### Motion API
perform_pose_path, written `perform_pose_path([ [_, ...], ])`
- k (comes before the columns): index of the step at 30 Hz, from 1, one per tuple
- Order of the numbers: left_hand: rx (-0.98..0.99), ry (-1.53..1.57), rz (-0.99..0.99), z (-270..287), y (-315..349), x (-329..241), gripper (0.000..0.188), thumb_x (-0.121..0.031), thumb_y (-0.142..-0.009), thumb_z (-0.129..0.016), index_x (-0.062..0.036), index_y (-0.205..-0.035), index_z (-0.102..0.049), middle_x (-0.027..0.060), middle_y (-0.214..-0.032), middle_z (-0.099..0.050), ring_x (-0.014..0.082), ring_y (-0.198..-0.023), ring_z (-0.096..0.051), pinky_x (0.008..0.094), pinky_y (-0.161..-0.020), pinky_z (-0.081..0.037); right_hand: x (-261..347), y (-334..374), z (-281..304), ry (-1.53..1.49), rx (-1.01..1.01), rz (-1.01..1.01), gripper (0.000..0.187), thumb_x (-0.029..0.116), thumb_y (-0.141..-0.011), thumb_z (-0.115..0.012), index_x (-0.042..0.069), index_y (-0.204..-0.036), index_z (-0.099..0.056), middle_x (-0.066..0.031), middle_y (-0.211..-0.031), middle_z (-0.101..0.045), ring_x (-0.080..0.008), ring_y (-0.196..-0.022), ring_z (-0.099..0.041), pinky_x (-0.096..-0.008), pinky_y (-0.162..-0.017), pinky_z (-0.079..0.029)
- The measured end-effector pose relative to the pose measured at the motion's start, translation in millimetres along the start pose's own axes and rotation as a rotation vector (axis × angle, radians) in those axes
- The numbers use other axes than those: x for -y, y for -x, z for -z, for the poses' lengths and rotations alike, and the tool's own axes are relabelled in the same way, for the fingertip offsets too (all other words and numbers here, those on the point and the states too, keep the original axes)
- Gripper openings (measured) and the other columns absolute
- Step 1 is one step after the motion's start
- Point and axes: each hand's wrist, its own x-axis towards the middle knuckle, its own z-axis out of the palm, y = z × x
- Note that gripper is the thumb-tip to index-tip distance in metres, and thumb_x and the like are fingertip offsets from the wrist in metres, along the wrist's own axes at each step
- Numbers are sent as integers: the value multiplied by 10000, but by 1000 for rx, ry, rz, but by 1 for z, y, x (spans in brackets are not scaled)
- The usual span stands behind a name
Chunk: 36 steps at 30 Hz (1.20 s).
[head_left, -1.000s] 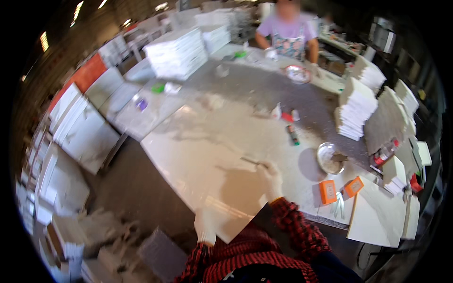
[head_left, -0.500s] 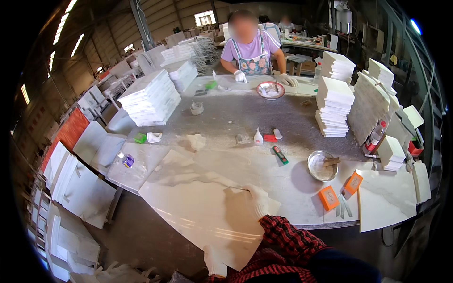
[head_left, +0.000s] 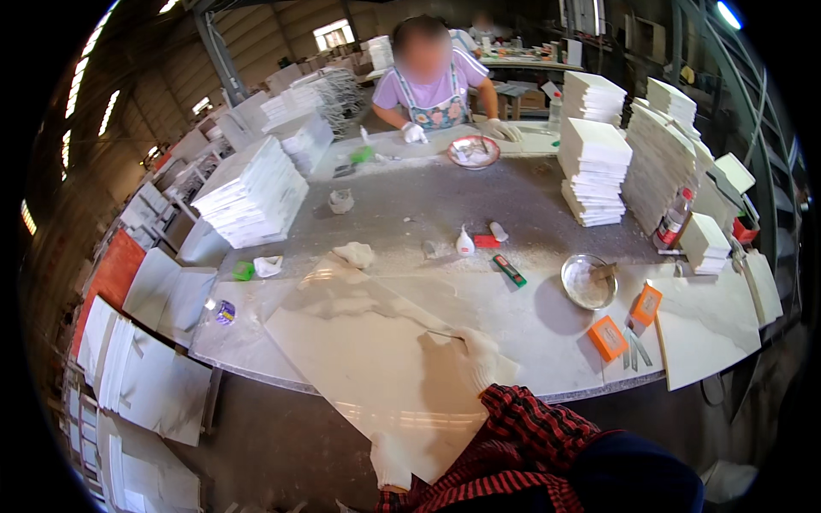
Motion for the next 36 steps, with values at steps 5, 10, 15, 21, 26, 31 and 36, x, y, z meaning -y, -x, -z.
perform_pose_path([
  [5, 31, 86, -8, -13, 3, -18, 445, -418, -1096, -444, -17, -1168, -625, 29, -1005, -628, 160, -904, -597, 335, -826, -514, 3, 1, 1, -115, -5, -50, 170, 163, -907, -675, 78, -1037, -744, -172, -955, -731, -364, -928, -691, -426, -827, -537],
  [10, 81, 69, -39, 6, -12, -3, 465, -405, -1089, -479, -10, -1311, -585, 60, -1247, -634, 180, -1147, -592, 360, -1007, -482, -48, -10, 5, -615, 198, -565, 238, 219, -942, -682, 42, -1093, -732, -154, -917, -738, -178, -782, -661, -351, -751, -525],
  [15, 108, 240, 56, 13, 41, -9, 472, -391, -1072, -517, -50, -1397, -541, 87, -1376, -604, 224, -1265, -579, 403, -1063, -476, -41, -17, 114, -765, 74, -475, 259, 224, -981, -680, 34, -1155, -688, -21, -962, -719, -84, -874, -582, -229, -801, -444],
  [21, -8, 30, 117, -25, 98, -9, 414, -355, -1041, -570, -73, -1344, -562, 84, -1301, -619, 259, -1198, -618, 461, -899, -569, -93, 8, 206, -719, -13, -640, 345, 261, -1028, -641, 1, -1254, -655, -63, -1101, -706, -150, -1020, -670, -277, -891, -501],
  [26, -52, 41, -23, -24, 82, 6, 370, -317, -1032, -595, -25, -1259, -597, 83, -1154, -661, 223, -1026, -676, 402, -811, -587, -104, 18, 226, -566, 91, -520, 339, 262, -1014, -658, -21, -1200, -688, -56, -1074, -715, -126, -986, -657, -264, -877, -490],
  [31, -66, 4, -78, 10, 50, 15, 361, -326, -1033, -595, -69, -1285, -611, 64, -1131, -702, 226, -976, -718, 371, -757, -579, -96, 9, 220, -514, 248, -462, 330, 247, -996, -676, -26, -1178, -705, -31, -1029, -720, -88, -970, -621, -243, -860, -473],
  [36, 16, -468, -4, 17, 50, -37, 460, -351, -1002, -625, -61, -1358, -603, 79, -1114, -680, 211, -980, -678, 350, -824, -561, -105, -9, 203, -413, 420, -409, 324, 223, -982, -688, -22, -1194, -697, -11, -1014, -696, -87, -950, -605, -238, -864, -479],
])
